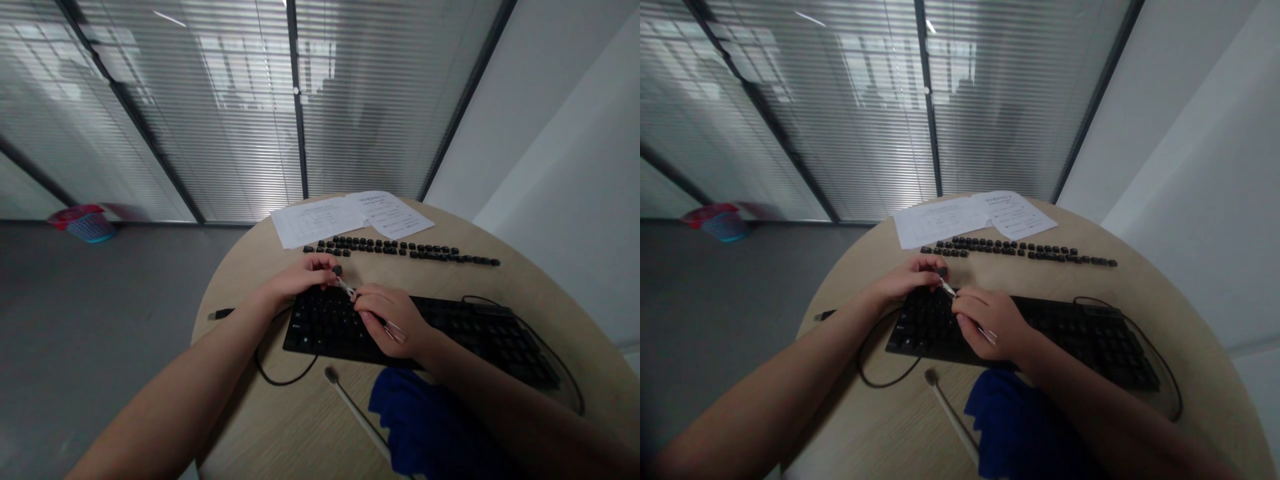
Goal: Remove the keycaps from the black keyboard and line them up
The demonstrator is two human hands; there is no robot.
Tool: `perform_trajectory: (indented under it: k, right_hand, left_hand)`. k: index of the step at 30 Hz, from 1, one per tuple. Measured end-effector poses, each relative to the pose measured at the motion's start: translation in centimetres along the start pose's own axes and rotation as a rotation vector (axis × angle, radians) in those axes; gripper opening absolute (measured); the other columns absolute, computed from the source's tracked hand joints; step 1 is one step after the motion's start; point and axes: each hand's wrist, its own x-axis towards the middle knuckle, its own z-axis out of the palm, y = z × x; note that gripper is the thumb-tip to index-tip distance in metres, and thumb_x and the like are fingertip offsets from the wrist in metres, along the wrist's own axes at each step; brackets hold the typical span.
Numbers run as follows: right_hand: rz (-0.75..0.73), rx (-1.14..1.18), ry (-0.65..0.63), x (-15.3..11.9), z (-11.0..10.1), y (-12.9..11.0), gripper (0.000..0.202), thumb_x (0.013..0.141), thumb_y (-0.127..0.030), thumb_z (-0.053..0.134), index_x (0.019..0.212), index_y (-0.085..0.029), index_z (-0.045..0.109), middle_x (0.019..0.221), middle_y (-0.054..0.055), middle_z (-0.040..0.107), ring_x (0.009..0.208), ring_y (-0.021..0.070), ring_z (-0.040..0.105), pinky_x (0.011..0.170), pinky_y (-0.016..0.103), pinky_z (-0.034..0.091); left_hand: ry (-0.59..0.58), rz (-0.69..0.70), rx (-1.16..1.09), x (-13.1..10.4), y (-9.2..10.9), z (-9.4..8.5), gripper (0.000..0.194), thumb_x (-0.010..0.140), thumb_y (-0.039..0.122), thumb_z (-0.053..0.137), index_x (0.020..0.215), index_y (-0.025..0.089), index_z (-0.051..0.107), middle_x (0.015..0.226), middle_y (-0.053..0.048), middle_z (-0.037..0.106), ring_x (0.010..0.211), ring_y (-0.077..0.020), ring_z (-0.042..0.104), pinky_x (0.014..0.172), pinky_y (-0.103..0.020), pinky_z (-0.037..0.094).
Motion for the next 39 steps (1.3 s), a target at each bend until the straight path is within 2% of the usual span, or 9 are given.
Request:
perform_trajectory:
  k: [5,8,10,13,17,22,30,35,39]
  right_hand:
    - [-0.021,-0.126,0.067,-0.4,-0.5,-0.2,0.017,0.096,-0.022,0.049,0.103,-0.024,0.065,0.089,0.007,0.067,0.078,0.022,0.065,0.068,0.035,0.052]
    - [0.036,-0.226,0.23,-0.7,-0.5,0.0,0.029,0.094,-0.018,0.05,0.116,-0.026,0.067,0.098,0.009,0.067,0.09,0.0267,0.066,0.083,0.044,0.053]
    - [0.069,-0.245,0.256,-0.7,-0.3,0.2,0.039,0.094,-0.013,0.048,0.128,-0.027,0.065,0.107,0.01,0.069,0.097,0.0278,0.067,0.088,0.046,0.054]
    - [0.103,-0.234,0.166,-0.6,0.0,0.6,0.046,0.098,-0.01,0.043,0.138,-0.026,0.06,0.106,0.01,0.072,0.091,0.0248,0.068,0.08,0.041,0.056]
    - [0.16,-0.278,0.077,-0.4,0.4,0.7,0.033,0.103,-0.021,0.054,0.134,-0.022,0.065,0.098,0.009,0.075,0.079,0.0223,0.068,0.069,0.035,0.056]
    - [0.165,-0.311,0.073,-0.2,0.5,0.7,0.02,0.102,-0.028,0.062,0.116,-0.021,0.074,0.09,0.008,0.075,0.077,0.0207,0.069,0.067,0.032,0.056]
    - [0.226,-0.306,0.024,-0.4,0.7,1.1,0.016,0.102,-0.027,0.062,0.11,-0.022,0.075,0.091,0.008,0.076,0.08,0.0211,0.071,0.071,0.033,0.057]
    - [0.28,-0.318,0.024,-0.5,0.4,1.4,0.015,0.103,-0.029,0.061,0.109,-0.024,0.074,0.095,0.008,0.077,0.086,0.0226,0.071,0.078,0.036,0.058]
    - [0.388,-0.366,0.001,0.1,-0.9,1.4,0.015,0.101,-0.031,0.064,0.107,-0.022,0.075,0.099,0.009,0.077,0.087,0.0237,0.07,0.08,0.037,0.057]
  left_hand:
    - [0.033,0.023,-0.026,-0.1,-0.2,-0.8,0.023,0.074,0.035,0.075,0.084,0.017,0.066,0.079,0.0,0.066,0.068,-0.0122,0.056,0.066,-0.027,0.042]
    - [0.019,0.024,-0.008,-0.2,0.0,-1.1,0.019,0.073,0.032,0.075,0.082,0.017,0.069,0.079,0.0,0.067,0.069,-0.0123,0.056,0.067,-0.027,0.042]
    - [-0.007,0.026,0.03,-0.3,0.2,-1.1,0.018,0.074,0.031,0.074,0.085,0.017,0.071,0.081,0.0,0.068,0.07,-0.0124,0.057,0.067,-0.027,0.042]
    - [-0.081,0.04,0.103,-0.5,0.8,-0.7,0.019,0.077,0.031,0.074,0.091,0.017,0.075,0.084,-0.001,0.071,0.073,-0.0133,0.059,0.068,-0.027,0.044]
    - [-0.178,0.054,0.167,-0.7,1.5,0.4,0.019,0.081,0.032,0.072,0.091,0.016,0.076,0.08,0.0,0.07,0.071,-0.013,0.059,0.068,-0.027,0.044]
    - [-0.24,0.071,0.252,-0.7,1.9,1.2,0.02,0.085,0.034,0.07,0.092,0.016,0.076,0.075,0.001,0.065,0.069,-0.0124,0.056,0.065,-0.026,0.042]
    - [-0.271,0.104,0.3,-0.5,1.1,1.2,0.025,0.089,0.038,0.066,0.095,0.016,0.077,0.072,0.001,0.062,0.065,-0.012,0.054,0.061,-0.026,0.041]
    - [-0.152,0.173,0.516,-0.3,1.3,0.2,0.032,0.087,0.04,0.071,0.11,0.02,0.08,0.082,-0.002,0.07,0.069,-0.0151,0.059,0.065,-0.028,0.043]
    - [-0.055,0.215,0.74,0.3,1.0,-0.8,0.029,0.079,0.036,0.077,0.103,0.021,0.083,0.09,-0.005,0.075,0.073,-0.0178,0.061,0.07,-0.03,0.043]
